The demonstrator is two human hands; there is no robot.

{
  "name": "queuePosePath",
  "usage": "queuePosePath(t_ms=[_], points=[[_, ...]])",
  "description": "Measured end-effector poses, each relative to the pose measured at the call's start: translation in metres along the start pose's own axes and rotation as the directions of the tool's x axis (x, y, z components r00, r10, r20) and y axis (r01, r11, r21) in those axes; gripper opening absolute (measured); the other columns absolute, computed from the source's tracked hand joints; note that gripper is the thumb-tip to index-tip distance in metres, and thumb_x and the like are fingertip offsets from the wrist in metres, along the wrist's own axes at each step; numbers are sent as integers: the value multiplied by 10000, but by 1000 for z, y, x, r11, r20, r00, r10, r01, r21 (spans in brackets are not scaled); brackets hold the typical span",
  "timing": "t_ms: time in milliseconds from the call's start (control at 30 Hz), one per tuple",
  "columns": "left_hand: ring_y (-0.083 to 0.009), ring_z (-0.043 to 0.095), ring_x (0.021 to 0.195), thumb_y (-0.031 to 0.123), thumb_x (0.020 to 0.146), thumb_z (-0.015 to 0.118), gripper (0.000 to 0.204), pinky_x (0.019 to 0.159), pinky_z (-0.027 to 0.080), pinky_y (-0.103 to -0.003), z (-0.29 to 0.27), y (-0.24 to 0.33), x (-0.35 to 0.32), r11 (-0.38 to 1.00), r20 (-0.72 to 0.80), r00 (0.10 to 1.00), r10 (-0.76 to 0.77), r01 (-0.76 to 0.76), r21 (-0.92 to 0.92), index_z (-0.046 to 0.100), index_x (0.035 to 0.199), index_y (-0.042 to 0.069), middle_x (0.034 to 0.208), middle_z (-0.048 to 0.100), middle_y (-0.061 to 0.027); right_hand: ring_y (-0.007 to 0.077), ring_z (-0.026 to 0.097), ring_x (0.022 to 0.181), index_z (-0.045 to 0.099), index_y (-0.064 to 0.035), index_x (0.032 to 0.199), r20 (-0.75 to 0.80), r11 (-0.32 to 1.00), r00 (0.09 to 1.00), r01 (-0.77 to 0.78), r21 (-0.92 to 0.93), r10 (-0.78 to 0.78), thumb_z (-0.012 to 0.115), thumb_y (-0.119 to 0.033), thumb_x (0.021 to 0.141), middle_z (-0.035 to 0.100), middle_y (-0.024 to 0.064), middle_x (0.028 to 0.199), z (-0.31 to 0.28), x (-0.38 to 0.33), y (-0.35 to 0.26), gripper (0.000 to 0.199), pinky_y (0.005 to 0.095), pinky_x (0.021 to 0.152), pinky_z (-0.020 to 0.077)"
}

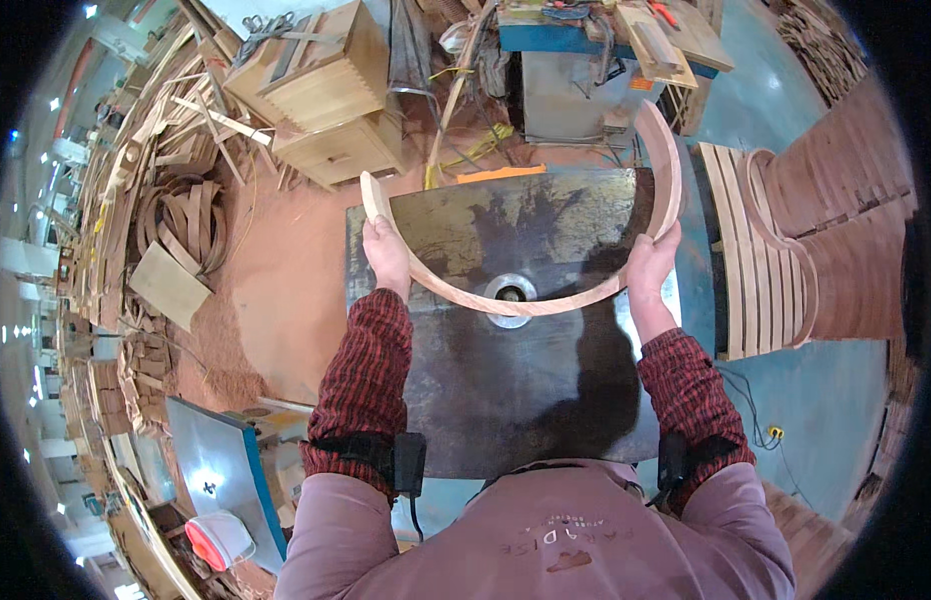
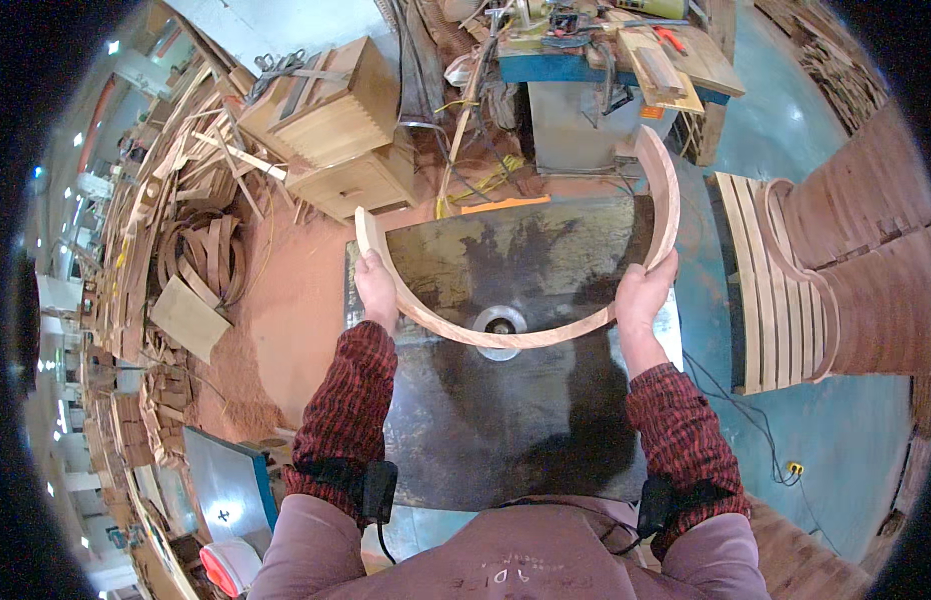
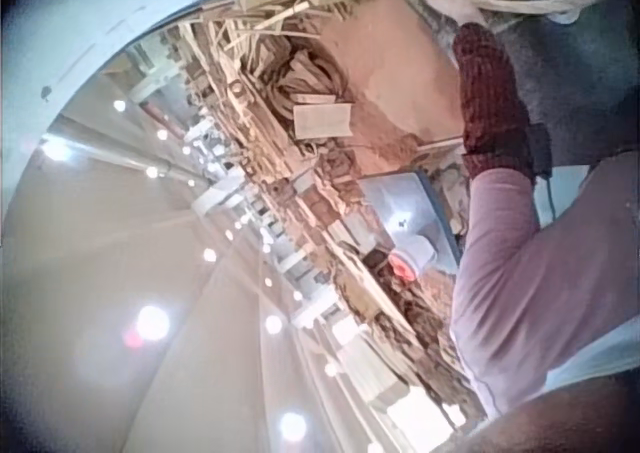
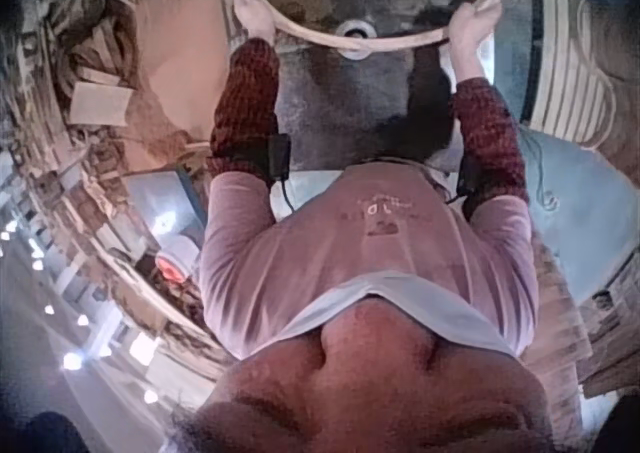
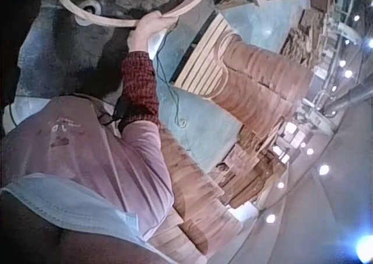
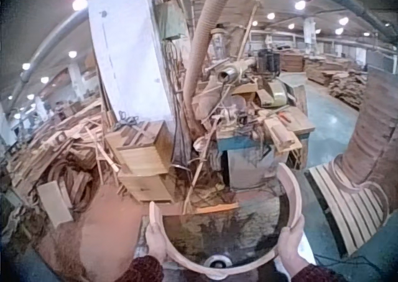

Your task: Sanding the edges of curved wooden components using a stationary spindle sander in a furniture factory.

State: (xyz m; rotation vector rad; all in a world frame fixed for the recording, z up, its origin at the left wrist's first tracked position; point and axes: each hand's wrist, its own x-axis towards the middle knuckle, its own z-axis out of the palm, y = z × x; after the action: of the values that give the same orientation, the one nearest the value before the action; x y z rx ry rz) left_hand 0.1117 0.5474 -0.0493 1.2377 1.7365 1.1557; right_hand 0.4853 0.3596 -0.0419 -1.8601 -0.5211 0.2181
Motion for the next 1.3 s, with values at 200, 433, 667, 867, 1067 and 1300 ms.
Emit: queuePosePath(t_ms=[200,433,667,867,1067,1300], points=[[-263,623,1037,228,1107,443,404,945,486,-401,-41,-29,0,993,-121,992,-31,16,-116,555,1381,-47,1164,671,-168,423,554,1320,406,34,1508,57,996,998,3,-94,2,587,-25,852,559,287,1403,47,-2,-21,683,443,1133,411],[-248,617,1015,271,1119,409,417,898,494,-403,-80,-51,-5,988,-193,979,-67,39,-147,575,1353,-33,1142,658,-145,421,553,1310,400,44,1497,150,988,983,122,-91,-107,608,-12,836,550,287,1393,75,-9,-29,695,453,1121,423],[-209,588,947,311,1116,410,418,840,495,-392,-119,-60,-29,977,-292,947,-133,76,-198,586,1312,-14,1075,627,-99,443,544,1310,405,57,1495,227,988,965,149,-49,-134,599,-26,845,544,296,1383,104,-30,-31,683,455,1130,419],[-235,586,1034,326,1113,400,441,904,485,-405,-169,-84,-61,971,-375,913,-162,81,-224,560,1337,-19,1159,620,-116,457,509,1347,379,59,1516,357,977,918,205,-60,-171,588,-42,863,502,310,1435,118,-57,-45,693,463,1157,405],[-253,577,1139,336,1133,377,498,981,466,-407,-190,-84,-98,968,-405,891,-207,126,-217,510,1424,-45,1269,608,-156,456,487,1376,365,54,1530,404,963,889,263,-66,-215,583,-43,868,484,315,1467,120,-74,-52,704,467,1164,400],[-258,588,1090,352,1127,390,493,943,484,-411,-220,-80,-163,958,-490,830,-265,169,-232,504,1413,-32,1237,603,-139,452,478,1396,341,65,1548,473,937,832,348,-36,-291,575,-35,870,477,310,1490,122,-105,-49,725,459,1186,389]])
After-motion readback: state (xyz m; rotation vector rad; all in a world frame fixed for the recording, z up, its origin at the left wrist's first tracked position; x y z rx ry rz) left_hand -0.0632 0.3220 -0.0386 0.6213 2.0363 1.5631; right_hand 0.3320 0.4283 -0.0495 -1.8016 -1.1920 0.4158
